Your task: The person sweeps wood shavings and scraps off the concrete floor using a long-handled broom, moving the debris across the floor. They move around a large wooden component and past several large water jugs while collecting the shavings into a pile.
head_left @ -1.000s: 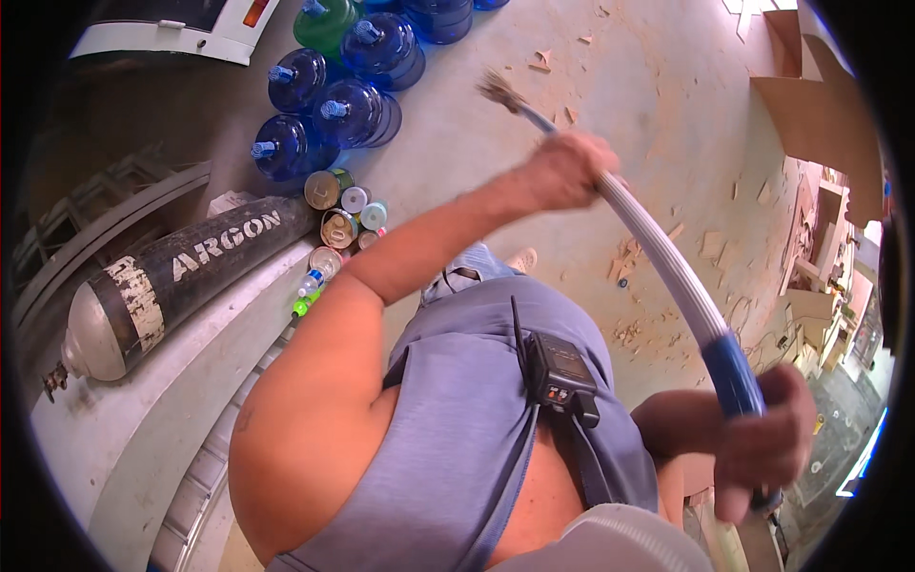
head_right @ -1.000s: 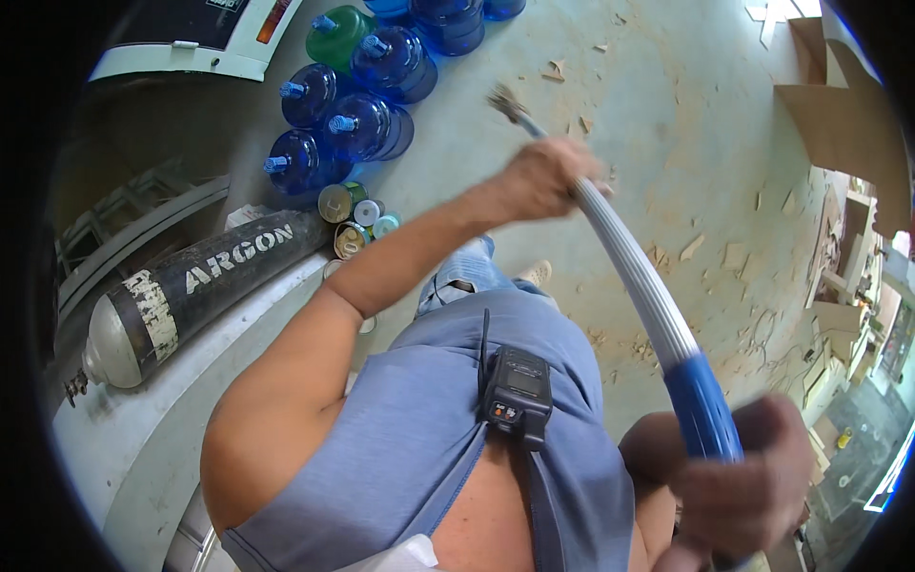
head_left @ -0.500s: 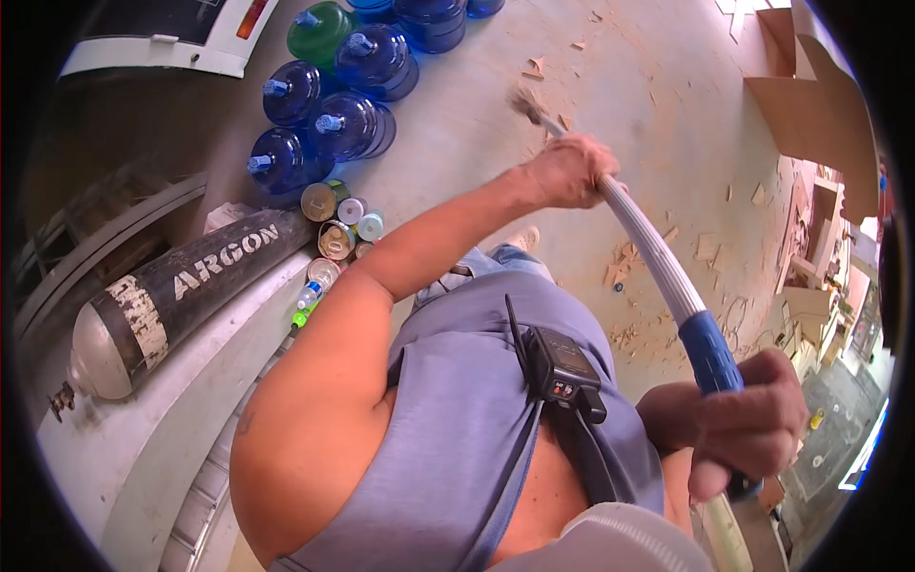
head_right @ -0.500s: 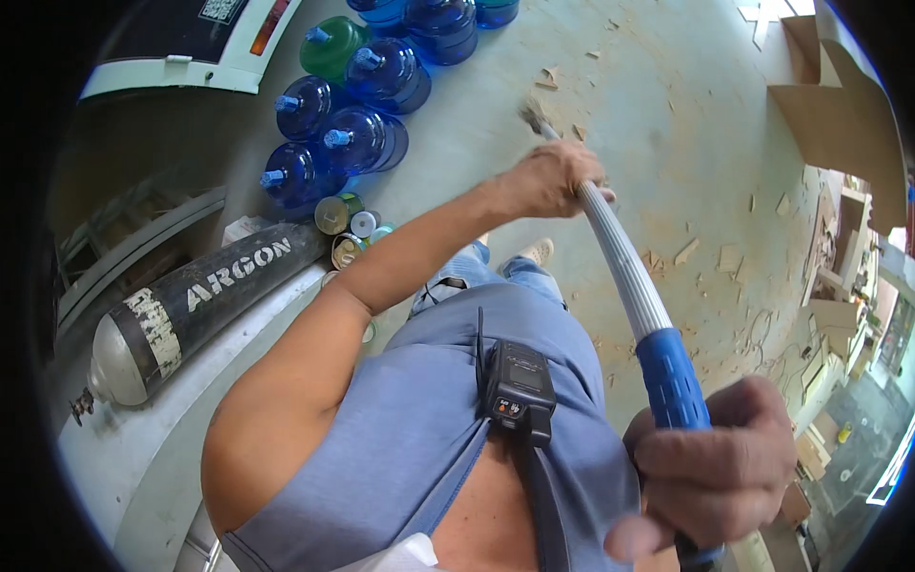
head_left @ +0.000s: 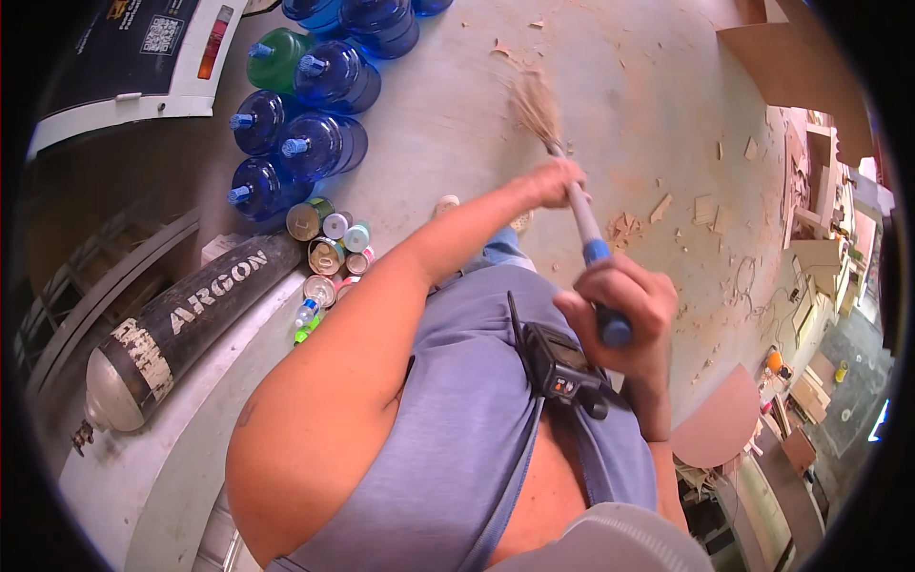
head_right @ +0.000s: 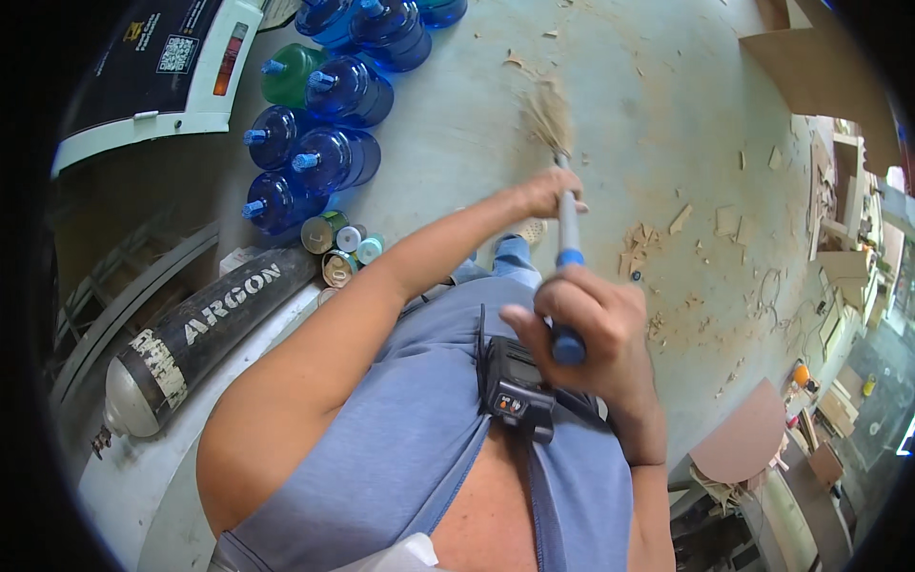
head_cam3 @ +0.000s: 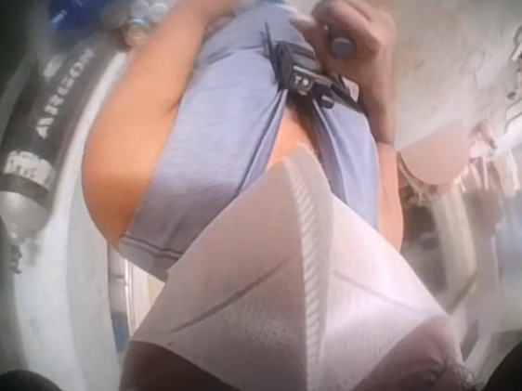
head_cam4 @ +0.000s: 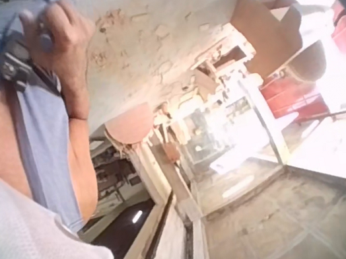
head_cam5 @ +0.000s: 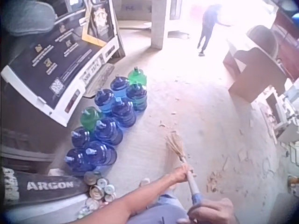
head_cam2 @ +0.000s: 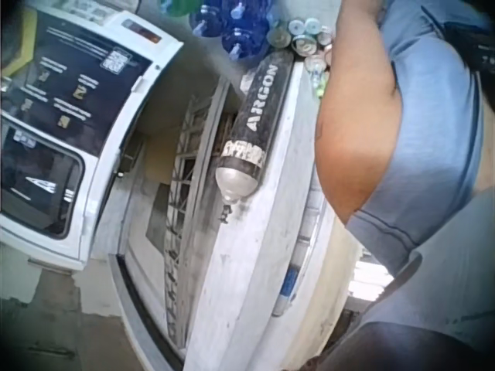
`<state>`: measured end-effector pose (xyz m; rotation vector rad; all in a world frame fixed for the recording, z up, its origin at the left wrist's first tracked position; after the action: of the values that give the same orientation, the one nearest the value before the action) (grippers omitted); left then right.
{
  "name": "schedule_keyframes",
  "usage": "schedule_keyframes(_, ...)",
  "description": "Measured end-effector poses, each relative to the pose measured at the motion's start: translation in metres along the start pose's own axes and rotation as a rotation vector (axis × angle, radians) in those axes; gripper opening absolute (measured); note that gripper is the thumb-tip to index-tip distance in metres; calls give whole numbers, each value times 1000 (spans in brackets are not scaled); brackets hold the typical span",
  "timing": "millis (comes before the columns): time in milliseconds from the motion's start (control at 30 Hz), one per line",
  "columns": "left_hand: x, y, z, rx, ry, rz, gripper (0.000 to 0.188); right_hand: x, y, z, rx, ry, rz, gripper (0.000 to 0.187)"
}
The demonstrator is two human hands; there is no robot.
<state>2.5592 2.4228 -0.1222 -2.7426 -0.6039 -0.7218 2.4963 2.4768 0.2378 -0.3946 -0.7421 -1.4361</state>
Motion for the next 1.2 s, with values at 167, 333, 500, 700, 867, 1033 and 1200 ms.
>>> schedule_keyframes(167,22,-4,-106,-99,-99,-104,36,61,-17,49,145,-237,-39,33)
schedule_keyframes(333,93,-34,-150,-275,-141,-369,27,128,-48,70,903,241,-170,35)
schedule_keyframes(500,135,-67,-45,44,72,-302,21,89,-19,11,235,412,-273,28)
schedule_keyframes(700,26,-43,4,264,-24,103,26,30,-31,-17,-8,211,-90,25)
schedule_keyframes(867,-82,3,-77,-3,-185,223,30,40,-53,-11,-156,44,-73,32)
schedule_keyframes(1033,-43,3,-162,-278,-216,4,33,82,-54,47,-14,-239,-193,40)
schedule_keyframes(1200,33,-39,-198,-362,-182,-180,23,146,-119,81,269,60,-499,34)
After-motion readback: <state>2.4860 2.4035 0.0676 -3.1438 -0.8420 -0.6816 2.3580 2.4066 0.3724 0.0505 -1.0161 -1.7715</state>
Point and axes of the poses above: each hand's wrist, its own y-axis towards the middle knuckle, its own x-axis out of the back of the hand, z = x × y, the point moved 7 cm from there along y, towards the middle knuckle, and after that the axes turned 14 degrees about x, right-handed, at the moved point
